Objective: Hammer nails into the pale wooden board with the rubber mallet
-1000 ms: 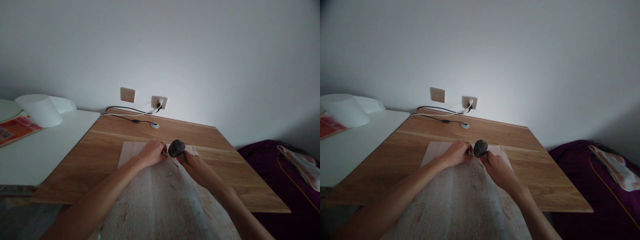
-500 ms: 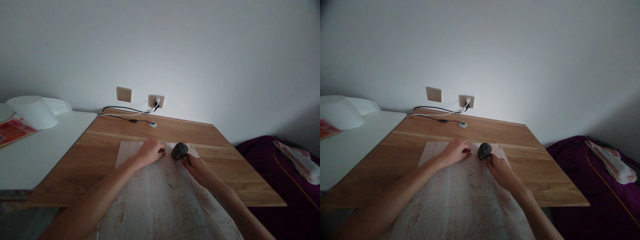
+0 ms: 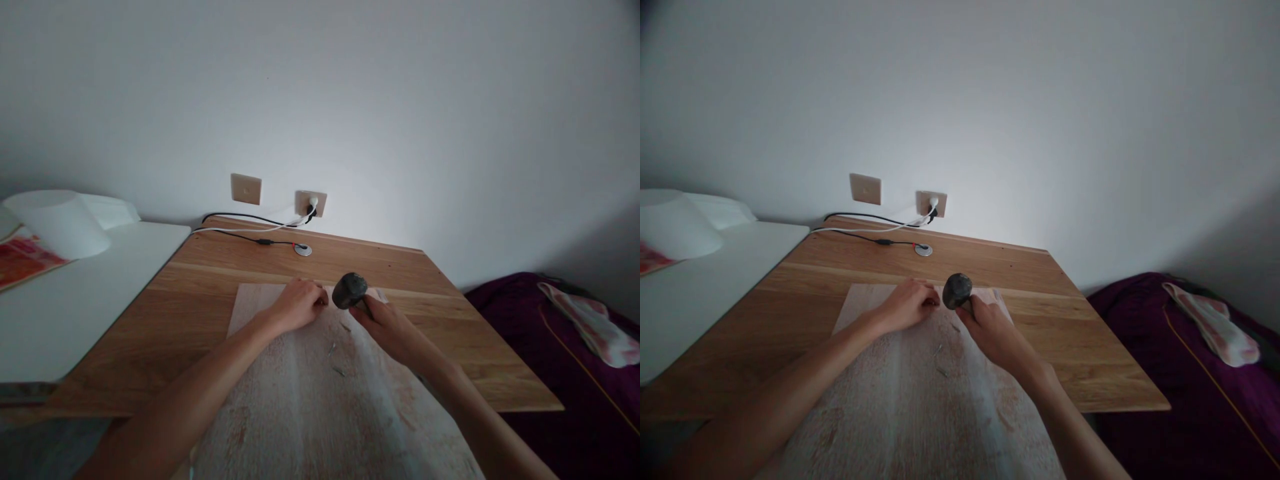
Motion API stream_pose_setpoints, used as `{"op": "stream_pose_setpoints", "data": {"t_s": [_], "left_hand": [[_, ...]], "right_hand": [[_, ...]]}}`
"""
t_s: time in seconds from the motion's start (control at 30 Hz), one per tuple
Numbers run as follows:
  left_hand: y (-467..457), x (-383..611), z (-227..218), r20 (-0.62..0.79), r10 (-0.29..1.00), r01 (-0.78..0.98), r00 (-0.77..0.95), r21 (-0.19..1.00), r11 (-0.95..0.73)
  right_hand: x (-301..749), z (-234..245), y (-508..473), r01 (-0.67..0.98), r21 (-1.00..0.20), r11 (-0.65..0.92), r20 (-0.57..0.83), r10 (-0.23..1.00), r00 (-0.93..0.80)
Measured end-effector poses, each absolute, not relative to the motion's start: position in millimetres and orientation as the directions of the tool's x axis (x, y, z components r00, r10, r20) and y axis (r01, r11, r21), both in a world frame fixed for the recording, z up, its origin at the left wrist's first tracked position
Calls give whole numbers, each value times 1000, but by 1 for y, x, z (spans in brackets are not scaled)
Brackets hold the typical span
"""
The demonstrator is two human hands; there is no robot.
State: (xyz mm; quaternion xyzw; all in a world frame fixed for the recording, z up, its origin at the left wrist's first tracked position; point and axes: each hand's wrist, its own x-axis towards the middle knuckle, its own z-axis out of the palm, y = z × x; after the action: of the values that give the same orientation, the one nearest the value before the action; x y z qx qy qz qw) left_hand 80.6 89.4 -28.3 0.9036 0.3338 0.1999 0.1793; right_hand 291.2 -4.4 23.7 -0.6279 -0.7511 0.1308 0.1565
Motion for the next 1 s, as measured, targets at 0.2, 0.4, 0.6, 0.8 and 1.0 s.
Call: {"op": "stream_pose_setpoints", "data": {"t_s": [0.2, 0.4, 0.6, 0.8, 1.0], "left_hand": [[85, 79, -24, 259, 702, 559, 664, 452, -695], [86, 79, -26, 225, 722, 563, 654, 493, -663], [89, 81, -29, 245, 683, 541, 688, 454, -708], [88, 83, -27, 256, 671, 550, 696, 410, -727], [87, 82, -28, 254, 656, 529, 711, 422, -736]], "right_hand": [[278, 20, -2, 908, -373, 190, 50, 981, -185], [290, 12, -3, 920, -355, 167, 46, 986, -161], [306, 0, -8, 929, -345, 133, 22, 991, -134], [306, -4, -9, 928, -352, 118, -4, 992, -128], [295, 14, -1, 913, -364, 184, 34, 982, -185]]}}
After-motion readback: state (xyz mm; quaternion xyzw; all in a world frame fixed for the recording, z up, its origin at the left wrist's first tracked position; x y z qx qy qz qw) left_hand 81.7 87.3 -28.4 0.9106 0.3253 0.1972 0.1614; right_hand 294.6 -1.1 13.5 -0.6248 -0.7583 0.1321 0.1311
